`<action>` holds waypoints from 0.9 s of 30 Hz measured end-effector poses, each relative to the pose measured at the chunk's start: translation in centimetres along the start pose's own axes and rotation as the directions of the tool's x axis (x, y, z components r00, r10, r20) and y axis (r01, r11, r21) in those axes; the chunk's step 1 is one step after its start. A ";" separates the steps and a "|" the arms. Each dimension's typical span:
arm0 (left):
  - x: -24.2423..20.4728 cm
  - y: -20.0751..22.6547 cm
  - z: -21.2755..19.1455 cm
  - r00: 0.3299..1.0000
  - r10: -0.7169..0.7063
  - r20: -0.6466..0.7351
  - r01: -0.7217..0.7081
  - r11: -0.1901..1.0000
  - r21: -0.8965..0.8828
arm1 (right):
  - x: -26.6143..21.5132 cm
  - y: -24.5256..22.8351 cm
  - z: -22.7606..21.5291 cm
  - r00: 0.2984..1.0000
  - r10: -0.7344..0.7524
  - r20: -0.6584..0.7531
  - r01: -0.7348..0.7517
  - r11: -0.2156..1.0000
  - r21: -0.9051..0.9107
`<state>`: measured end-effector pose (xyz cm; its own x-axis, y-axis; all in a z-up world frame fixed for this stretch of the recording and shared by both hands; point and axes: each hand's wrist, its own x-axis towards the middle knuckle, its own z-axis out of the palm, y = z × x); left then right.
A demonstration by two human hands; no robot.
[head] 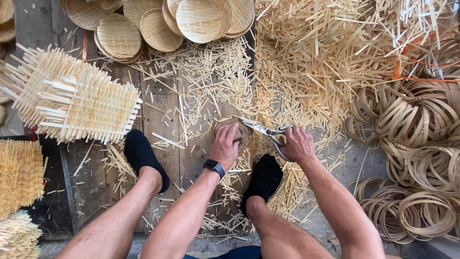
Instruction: The person weaves bamboo strips through a pre-formed wooden frame to create a basket base, using shears to trim excess strips and pressing the weave tight by hand.
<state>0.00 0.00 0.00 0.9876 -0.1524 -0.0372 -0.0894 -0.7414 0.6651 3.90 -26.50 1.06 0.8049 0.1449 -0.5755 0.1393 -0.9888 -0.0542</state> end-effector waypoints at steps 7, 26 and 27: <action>0.3 0.0 -1.0 0.993 0.042 0.113 -0.048 0.998 0.048 | 1.8 0.5 2.4 0.983 -0.093 -0.156 0.085 0.995 -0.054; 0.7 -1.5 -2.1 0.970 0.129 0.208 -0.138 0.990 0.030 | 1.8 2.0 3.1 0.999 -0.012 0.035 0.013 0.999 -0.042; 0.9 -1.7 -2.2 0.964 0.142 0.226 -0.153 0.988 0.029 | 1.6 2.5 3.2 0.998 0.008 0.058 -0.006 0.999 -0.040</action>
<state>1.28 2.51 0.48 0.9099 -0.4000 -0.1098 -0.2428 -0.7282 0.6410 3.65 -28.83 -2.63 0.7714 0.1343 -0.6220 0.1573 -0.9874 -0.0181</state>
